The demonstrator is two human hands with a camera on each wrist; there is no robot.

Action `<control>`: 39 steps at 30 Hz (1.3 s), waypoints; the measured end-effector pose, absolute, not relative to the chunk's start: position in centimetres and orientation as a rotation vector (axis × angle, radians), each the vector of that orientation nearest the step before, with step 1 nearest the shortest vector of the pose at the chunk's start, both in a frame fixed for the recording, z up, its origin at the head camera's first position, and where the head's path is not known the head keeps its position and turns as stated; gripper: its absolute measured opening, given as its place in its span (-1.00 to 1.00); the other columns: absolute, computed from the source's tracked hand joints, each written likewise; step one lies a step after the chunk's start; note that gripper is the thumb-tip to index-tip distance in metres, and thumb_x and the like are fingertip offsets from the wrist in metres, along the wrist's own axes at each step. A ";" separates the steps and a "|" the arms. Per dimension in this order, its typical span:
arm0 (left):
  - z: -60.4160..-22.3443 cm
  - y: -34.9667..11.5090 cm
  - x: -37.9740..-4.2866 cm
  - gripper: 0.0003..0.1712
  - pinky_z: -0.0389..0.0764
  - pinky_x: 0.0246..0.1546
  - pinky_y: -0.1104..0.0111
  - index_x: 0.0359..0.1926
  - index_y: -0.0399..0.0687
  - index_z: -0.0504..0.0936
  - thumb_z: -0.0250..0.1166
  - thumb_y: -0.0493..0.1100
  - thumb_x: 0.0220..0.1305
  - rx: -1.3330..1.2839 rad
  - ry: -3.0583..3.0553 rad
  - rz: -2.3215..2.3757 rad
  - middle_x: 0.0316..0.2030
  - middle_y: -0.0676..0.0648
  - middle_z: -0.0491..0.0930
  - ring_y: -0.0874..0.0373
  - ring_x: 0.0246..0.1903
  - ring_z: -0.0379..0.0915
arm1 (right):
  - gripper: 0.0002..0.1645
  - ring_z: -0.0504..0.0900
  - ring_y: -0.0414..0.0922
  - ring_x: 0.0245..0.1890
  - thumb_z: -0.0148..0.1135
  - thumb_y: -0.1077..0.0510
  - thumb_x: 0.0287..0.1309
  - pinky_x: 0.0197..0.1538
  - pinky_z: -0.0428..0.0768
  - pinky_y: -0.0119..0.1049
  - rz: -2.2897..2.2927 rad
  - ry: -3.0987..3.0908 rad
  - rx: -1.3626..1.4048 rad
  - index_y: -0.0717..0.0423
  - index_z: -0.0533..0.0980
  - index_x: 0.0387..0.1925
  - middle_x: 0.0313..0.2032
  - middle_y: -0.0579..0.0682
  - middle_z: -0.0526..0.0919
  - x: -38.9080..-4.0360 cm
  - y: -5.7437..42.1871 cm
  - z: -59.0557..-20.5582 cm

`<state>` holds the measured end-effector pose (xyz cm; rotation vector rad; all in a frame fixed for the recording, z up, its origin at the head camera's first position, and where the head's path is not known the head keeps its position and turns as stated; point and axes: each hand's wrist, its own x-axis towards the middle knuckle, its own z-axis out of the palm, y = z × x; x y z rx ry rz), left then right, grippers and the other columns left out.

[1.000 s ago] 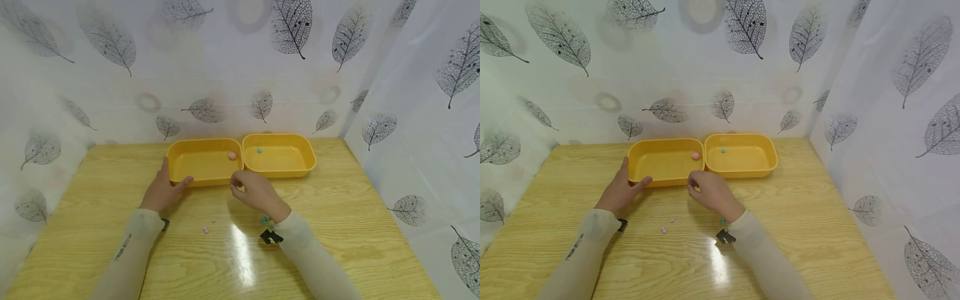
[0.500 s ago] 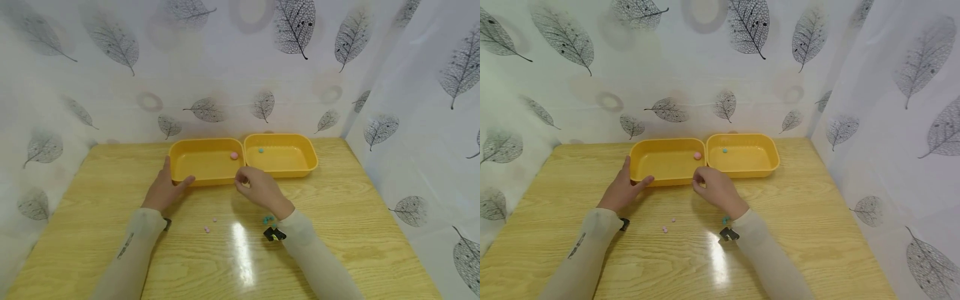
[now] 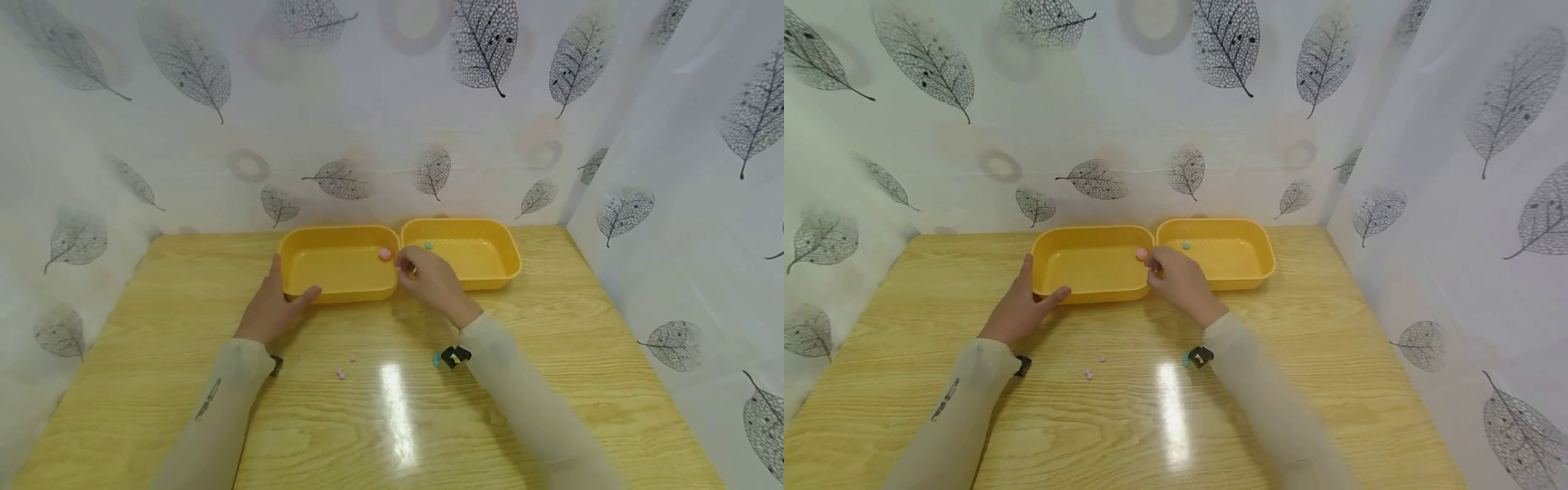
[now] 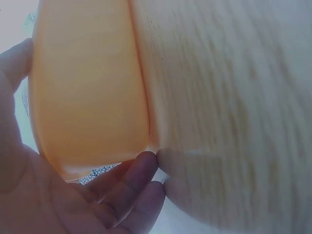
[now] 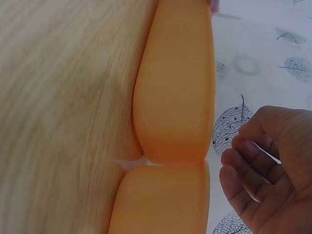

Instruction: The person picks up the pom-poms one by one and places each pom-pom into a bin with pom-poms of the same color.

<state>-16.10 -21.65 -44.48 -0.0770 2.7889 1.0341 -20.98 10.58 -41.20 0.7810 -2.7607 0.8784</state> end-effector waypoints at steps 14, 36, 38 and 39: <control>-45.1 -22.1 -16.5 0.42 0.01 0.49 -0.29 0.60 0.10 -0.65 0.07 0.66 0.24 -0.077 2.796 1.057 0.62 -0.37 -0.24 -0.41 0.56 -0.18 | -0.86 0.58 -0.09 -0.31 0.26 0.03 0.43 -0.17 0.60 -0.17 0.671 -2.973 0.922 0.00 0.62 -0.19 -0.29 -0.08 0.67 -26.3 8.4 -38.6; -45.7 -22.1 -16.5 0.38 -0.01 0.51 -0.25 0.62 0.12 -0.59 0.15 0.57 0.28 -0.103 2.789 1.121 0.62 -0.35 -0.23 -0.38 0.56 -0.17 | -0.83 0.46 -0.16 -0.42 0.25 0.29 0.21 -0.30 0.46 -0.31 0.104 -3.093 1.319 -0.03 0.52 -0.43 -0.42 -0.10 0.56 -31.0 2.1 -38.7; -45.8 -22.2 -16.5 0.38 0.00 0.51 -0.24 0.62 0.14 -0.59 0.15 0.58 0.28 -0.108 2.792 1.123 0.62 -0.35 -0.23 -0.37 0.57 -0.16 | -0.77 0.37 -0.16 -0.43 0.21 0.32 0.20 -0.31 0.37 -0.32 0.076 -3.084 1.354 -0.03 0.47 -0.49 -0.47 -0.10 0.49 -30.6 1.9 -39.1; -45.8 -22.2 -16.5 0.38 0.00 0.51 -0.24 0.62 0.15 -0.59 0.14 0.59 0.27 -0.112 2.791 1.121 0.62 -0.34 -0.23 -0.37 0.57 -0.16 | -0.75 0.34 -0.16 -0.44 0.19 0.34 0.19 -0.32 0.33 -0.31 0.072 -3.089 1.357 -0.03 0.43 -0.50 -0.48 -0.10 0.45 -30.4 1.8 -39.2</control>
